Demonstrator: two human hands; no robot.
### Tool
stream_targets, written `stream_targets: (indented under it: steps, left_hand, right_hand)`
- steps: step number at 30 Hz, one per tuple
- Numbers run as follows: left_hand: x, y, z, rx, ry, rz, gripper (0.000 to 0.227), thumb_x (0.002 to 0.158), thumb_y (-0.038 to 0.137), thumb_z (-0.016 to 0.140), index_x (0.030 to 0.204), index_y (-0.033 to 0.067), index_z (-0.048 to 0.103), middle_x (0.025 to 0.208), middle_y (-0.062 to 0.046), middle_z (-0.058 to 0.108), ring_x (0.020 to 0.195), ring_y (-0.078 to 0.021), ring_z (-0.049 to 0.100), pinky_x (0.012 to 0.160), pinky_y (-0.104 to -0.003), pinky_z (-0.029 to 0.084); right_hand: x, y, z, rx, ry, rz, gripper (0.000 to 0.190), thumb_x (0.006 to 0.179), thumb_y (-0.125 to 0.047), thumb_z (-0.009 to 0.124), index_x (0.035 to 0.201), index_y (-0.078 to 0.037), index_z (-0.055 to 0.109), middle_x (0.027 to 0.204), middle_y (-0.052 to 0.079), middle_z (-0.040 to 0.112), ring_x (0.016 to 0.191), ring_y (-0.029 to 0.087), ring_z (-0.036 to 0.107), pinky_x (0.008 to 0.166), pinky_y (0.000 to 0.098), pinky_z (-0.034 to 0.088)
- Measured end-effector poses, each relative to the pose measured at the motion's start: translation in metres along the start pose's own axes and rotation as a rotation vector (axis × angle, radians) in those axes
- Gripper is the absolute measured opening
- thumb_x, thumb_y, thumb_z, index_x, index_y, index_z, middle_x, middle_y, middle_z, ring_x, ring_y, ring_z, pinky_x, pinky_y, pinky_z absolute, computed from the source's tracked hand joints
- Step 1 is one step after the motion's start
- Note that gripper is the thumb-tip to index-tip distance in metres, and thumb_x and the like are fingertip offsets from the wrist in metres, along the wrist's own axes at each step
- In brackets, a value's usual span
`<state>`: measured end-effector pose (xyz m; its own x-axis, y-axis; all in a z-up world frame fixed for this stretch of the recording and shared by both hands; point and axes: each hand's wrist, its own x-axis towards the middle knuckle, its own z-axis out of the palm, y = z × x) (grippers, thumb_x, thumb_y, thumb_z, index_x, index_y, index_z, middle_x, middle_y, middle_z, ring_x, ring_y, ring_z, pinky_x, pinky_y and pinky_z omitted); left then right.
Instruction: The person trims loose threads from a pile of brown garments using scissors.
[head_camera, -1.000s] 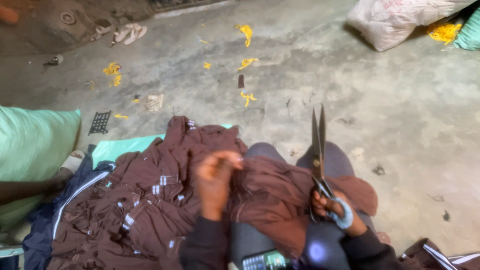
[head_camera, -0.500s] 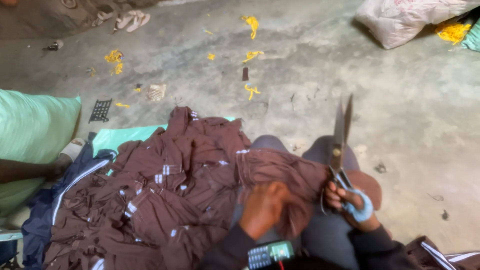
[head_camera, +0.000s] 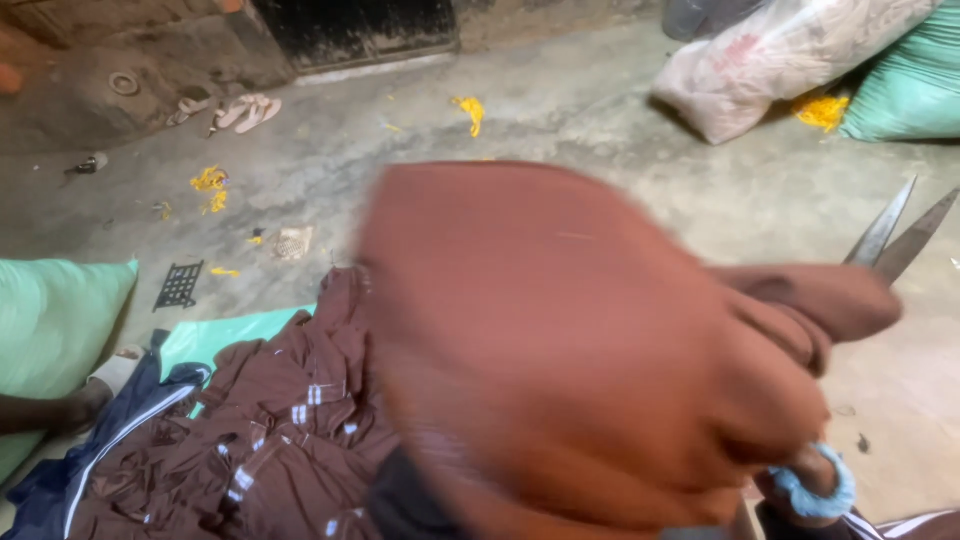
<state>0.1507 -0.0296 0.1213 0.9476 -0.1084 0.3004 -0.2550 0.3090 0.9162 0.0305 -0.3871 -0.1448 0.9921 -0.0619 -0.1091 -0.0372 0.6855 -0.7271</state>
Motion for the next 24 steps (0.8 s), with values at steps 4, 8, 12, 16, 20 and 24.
stream_targets:
  steps: [4,8,12,16,20,24]
  left_hand:
    - [-0.002,-0.028,-0.085,0.168,0.156,-0.057,0.040,0.100,0.014,0.059,0.139,0.0018,0.058,0.131,-0.009,0.067,0.122,-0.0228,0.061,0.108,-0.037,0.048]
    - [-0.020,-0.093,-0.203,0.349,0.322,-0.116,0.043,0.097,0.019,0.062,0.137,0.0044,0.060,0.131,-0.009,0.068,0.121,-0.0251,0.062,0.106,-0.040,0.048]
    - [-0.078,-0.189,-0.277,0.929,0.308,-0.160,0.044,0.088,0.015,0.068,0.130,0.0040,0.064,0.127,-0.012,0.068,0.120,-0.0300,0.062,0.104,-0.041,0.047]
    - [-0.095,-0.154,-0.168,1.224,0.152,0.232,0.050,0.077,0.002,0.061,0.127,0.0001,0.061,0.134,-0.021,0.062,0.128,-0.0410,0.056,0.112,-0.046,0.043]
    - [-0.110,-0.125,-0.049,0.922,-0.281,0.138,0.047,0.083,0.012,0.070,0.129,0.0022,0.061,0.139,-0.018,0.059,0.134,-0.0395,0.053,0.112,-0.048,0.041]
    - [-0.117,-0.147,-0.015,0.863,-0.477,0.211,0.050,0.086,0.020,0.076,0.128,-0.0018,0.060,0.136,-0.020,0.059,0.125,-0.0417,0.056,0.104,-0.049,0.044]
  right_hand:
    - [-0.003,-0.010,0.025,0.031,-0.162,-0.015,0.044,0.081,-0.020,0.072,0.115,-0.002,0.051,0.094,0.007,0.046,0.076,0.015,0.042,0.061,0.0283,0.036]
    - [0.001,-0.007,0.043,0.031,-0.264,-0.006,0.041,0.087,-0.023,0.073,0.109,0.003,0.049,0.090,0.008,0.044,0.075,0.015,0.041,0.063,0.0295,0.036]
    - [0.009,0.011,0.047,-0.049,-0.240,0.031,0.039,0.086,-0.023,0.072,0.108,0.001,0.049,0.087,0.007,0.045,0.072,0.015,0.041,0.060,0.0296,0.036]
    - [0.012,0.028,0.038,-0.051,-0.201,0.090,0.036,0.087,-0.021,0.071,0.106,0.003,0.051,0.086,0.007,0.044,0.073,0.014,0.041,0.060,0.0296,0.036]
    - [0.008,0.029,0.045,-0.021,-0.189,0.106,0.035,0.088,-0.021,0.070,0.107,0.002,0.051,0.086,0.007,0.045,0.072,0.015,0.042,0.061,0.0293,0.038]
    - [0.004,0.020,0.048,-0.069,-0.173,0.081,0.036,0.087,-0.021,0.069,0.107,0.003,0.051,0.088,0.007,0.045,0.073,0.014,0.042,0.061,0.0286,0.037]
